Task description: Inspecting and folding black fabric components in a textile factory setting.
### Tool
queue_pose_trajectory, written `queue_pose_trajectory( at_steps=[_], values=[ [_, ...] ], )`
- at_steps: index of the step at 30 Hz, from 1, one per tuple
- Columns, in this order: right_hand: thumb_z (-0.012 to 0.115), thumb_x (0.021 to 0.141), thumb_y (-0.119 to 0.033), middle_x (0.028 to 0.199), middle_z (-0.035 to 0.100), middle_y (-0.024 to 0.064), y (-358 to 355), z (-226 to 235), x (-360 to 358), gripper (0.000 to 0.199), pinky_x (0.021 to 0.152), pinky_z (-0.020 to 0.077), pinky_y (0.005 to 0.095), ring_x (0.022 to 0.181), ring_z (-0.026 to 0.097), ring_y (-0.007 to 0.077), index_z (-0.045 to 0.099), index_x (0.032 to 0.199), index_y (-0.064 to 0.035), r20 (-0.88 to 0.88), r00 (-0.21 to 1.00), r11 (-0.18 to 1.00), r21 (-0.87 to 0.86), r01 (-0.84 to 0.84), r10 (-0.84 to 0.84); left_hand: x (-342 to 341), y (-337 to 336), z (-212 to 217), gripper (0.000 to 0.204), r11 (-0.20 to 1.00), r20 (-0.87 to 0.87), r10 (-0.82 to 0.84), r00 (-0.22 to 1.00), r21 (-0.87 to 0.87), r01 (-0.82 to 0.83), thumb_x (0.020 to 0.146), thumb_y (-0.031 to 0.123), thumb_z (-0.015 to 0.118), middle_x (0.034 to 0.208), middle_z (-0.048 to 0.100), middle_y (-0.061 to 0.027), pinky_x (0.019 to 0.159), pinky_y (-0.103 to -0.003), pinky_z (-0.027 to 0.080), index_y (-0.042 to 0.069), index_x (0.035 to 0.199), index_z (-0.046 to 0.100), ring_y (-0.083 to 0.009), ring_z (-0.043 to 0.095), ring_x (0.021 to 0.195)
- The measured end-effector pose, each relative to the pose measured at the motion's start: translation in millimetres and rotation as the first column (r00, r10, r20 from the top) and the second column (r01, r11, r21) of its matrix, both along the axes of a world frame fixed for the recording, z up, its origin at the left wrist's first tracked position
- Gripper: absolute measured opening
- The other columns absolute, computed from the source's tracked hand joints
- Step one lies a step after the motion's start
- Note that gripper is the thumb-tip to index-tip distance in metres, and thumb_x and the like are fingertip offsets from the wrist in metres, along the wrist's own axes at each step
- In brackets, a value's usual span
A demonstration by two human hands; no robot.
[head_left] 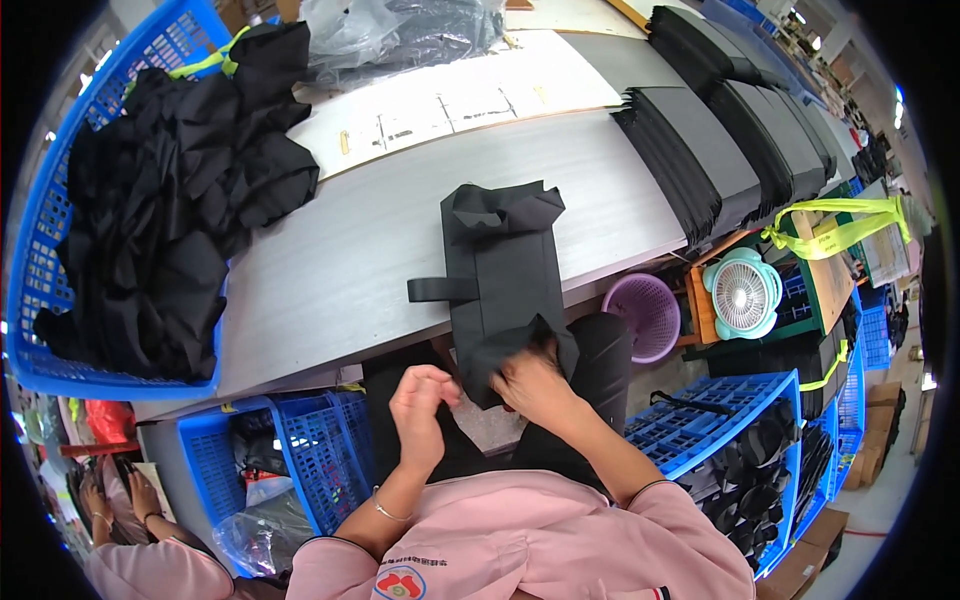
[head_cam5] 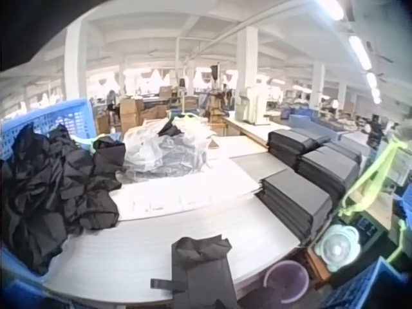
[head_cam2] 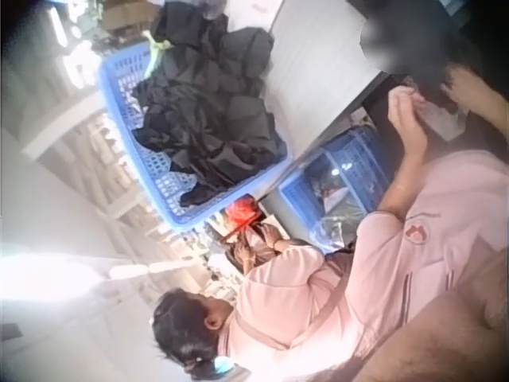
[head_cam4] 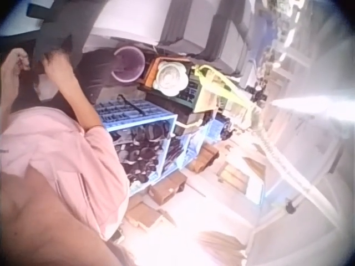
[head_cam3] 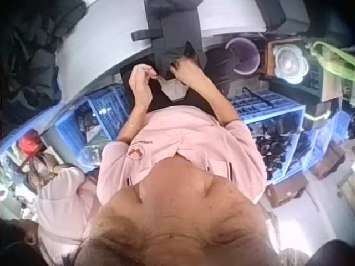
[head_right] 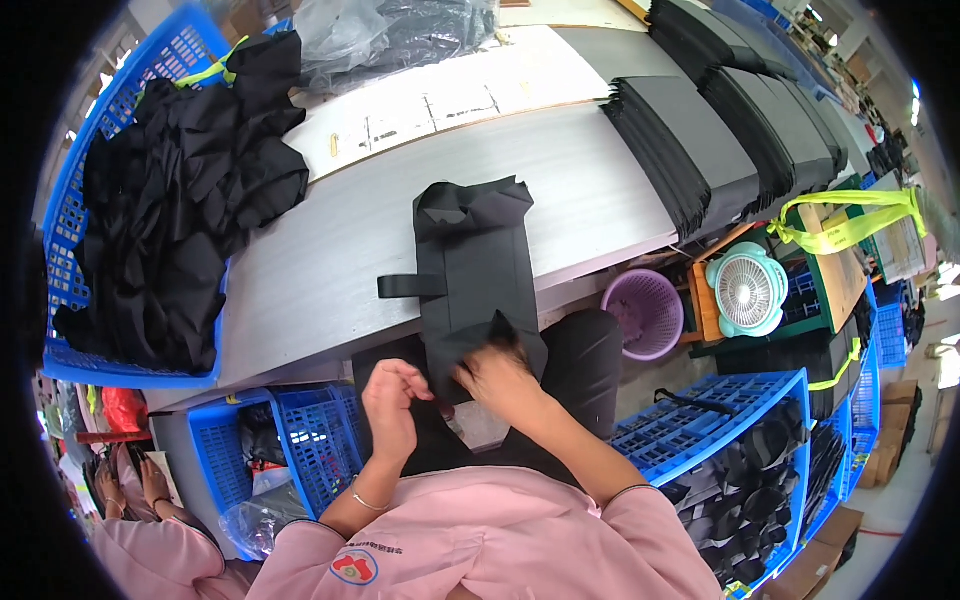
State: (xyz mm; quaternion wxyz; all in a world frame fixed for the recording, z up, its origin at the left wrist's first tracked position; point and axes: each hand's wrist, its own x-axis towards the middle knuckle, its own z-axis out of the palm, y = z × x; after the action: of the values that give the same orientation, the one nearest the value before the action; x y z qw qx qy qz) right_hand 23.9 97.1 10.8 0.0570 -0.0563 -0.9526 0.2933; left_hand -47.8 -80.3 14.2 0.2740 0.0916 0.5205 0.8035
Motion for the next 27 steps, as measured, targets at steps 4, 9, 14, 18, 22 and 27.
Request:
queue_pose_trajectory(
  at_steps=[4,9,14,18,22,27],
  values=[
    [0.062,0.088,-0.022,0.094,0.068,0.0149,-16,-18,32,0.021,0.077,0.0519,0.0466,0.08,0.065,0.0362,0.07,0.1,-0.006,0.013,0.994,0.987,0.119,-0.111,0.11,-15,8,-11,0.036,0.993,0.054,0.004,0.999,-0.114,0.003,0.096,0.021,0.062,0.115,0.065,-0.0094,0.098,-0.033,0.045,0.0,0.125,0.057,-0.0189,0.062,0.107],
    [0.066,0.087,-0.015,0.093,0.071,0.0134,-40,31,65,0.014,0.071,0.0566,0.0379,0.082,0.069,0.0321,0.072,0.092,-0.0023,0.015,0.987,0.941,-0.303,-0.15,0.162,-21,22,-18,0.034,0.979,0.515,-0.181,0.838,0.014,0.203,0.089,0.01,0.072,0.116,0.066,-0.0093,0.092,-0.035,0.053,0.001,0.12,0.063,-0.0205,0.065,0.103],
    [0.067,0.087,0.0,0.098,0.07,0.0139,5,68,75,0.008,0.078,0.0538,0.0308,0.087,0.068,0.0225,0.07,0.094,0.0027,-0.299,0.772,0.795,-0.457,0.399,-0.56,-12,15,-18,0.037,0.971,0.467,-0.205,0.86,-0.009,0.237,0.085,0.005,0.075,0.116,0.067,-0.0092,0.093,-0.036,0.054,0.001,0.12,0.063,-0.0202,0.065,0.105],
    [0.073,0.088,-0.016,0.099,0.071,0.0112,35,47,61,0.028,0.077,0.0529,0.0287,0.09,0.066,0.0138,0.068,0.11,0.0008,0.127,0.896,0.665,-0.627,0.405,-0.426,-2,1,-30,0.055,0.93,0.263,-0.348,0.9,-0.028,0.367,0.08,0.004,0.079,0.125,0.063,-0.0098,0.098,-0.039,0.052,0.002,0.13,0.057,-0.0231,0.062,0.114],
    [0.076,0.086,-0.015,0.098,0.073,0.0031,21,45,64,0.028,0.078,0.0524,0.0269,0.091,0.064,0.0086,0.071,0.111,-0.0025,0.197,0.97,-0.038,-0.98,0.193,-0.143,9,-1,-44,0.059,0.914,0.556,-0.404,0.727,0.263,0.308,0.082,0.01,0.079,0.134,0.059,-0.0112,0.102,-0.041,0.049,0.001,0.135,0.055,-0.0262,0.058,0.12],
    [0.08,0.08,-0.011,0.077,0.062,-0.0051,6,39,55,0.015,0.062,0.0437,0.0223,0.07,0.054,0.0046,0.067,0.084,-0.0048,0.114,0.963,0.034,-0.991,0.127,-0.245,15,13,-38,0.053,0.948,0.489,-0.317,0.813,0.138,0.286,0.083,0.012,0.078,0.13,0.062,-0.0097,0.095,-0.034,0.051,-0.001,0.13,0.058,-0.0227,0.061,0.115]
  ],
)
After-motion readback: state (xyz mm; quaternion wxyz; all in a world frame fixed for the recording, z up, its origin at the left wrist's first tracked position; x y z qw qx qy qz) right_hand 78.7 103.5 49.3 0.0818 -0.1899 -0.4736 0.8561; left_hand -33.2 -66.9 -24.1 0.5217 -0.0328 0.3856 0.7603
